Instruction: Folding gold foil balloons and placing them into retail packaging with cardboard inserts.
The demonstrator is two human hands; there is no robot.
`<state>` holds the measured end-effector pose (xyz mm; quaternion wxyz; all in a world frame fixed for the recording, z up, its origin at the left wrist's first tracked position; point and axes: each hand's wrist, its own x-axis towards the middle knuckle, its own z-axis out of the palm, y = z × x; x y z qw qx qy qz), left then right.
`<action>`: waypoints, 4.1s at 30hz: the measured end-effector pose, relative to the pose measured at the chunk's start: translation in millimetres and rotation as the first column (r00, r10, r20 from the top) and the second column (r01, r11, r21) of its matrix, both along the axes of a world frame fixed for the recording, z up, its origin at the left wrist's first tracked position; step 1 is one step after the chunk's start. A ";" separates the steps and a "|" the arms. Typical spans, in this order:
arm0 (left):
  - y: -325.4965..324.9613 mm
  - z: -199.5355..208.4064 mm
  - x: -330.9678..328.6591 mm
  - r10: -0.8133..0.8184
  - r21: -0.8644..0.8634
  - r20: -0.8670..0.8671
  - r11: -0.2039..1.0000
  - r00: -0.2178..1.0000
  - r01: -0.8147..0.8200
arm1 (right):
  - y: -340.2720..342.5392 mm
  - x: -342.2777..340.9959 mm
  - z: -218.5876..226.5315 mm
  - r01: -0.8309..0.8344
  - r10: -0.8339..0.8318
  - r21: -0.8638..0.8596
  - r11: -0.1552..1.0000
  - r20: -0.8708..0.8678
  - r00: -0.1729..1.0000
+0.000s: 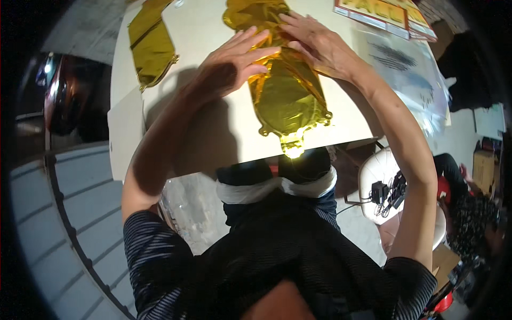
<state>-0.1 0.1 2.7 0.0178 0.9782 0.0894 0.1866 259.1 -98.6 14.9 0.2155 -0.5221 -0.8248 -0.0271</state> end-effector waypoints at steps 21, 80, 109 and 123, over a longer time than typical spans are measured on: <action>-11.9 14.9 -2.9 0.023 -0.120 -0.070 0.992 0.997 -0.032 | 9.3 -10.5 6.0 0.037 -0.036 -0.006 0.999 0.078 0.996; -11.8 11.0 -3.0 0.062 -0.048 -0.059 0.997 0.996 -0.065 | -123.3 8.0 44.9 -0.222 0.233 -0.201 0.954 0.037 0.972; -11.3 24.9 -1.4 0.024 -0.064 -0.117 0.997 0.993 -0.031 | -14.0 -29.3 5.3 0.063 -0.063 0.029 0.998 -0.029 0.998; 68.2 39.6 8.4 0.659 -0.866 0.067 0.411 0.749 -0.285 | -13.6 -18.5 -11.1 0.060 -0.059 0.044 0.997 -0.019 0.998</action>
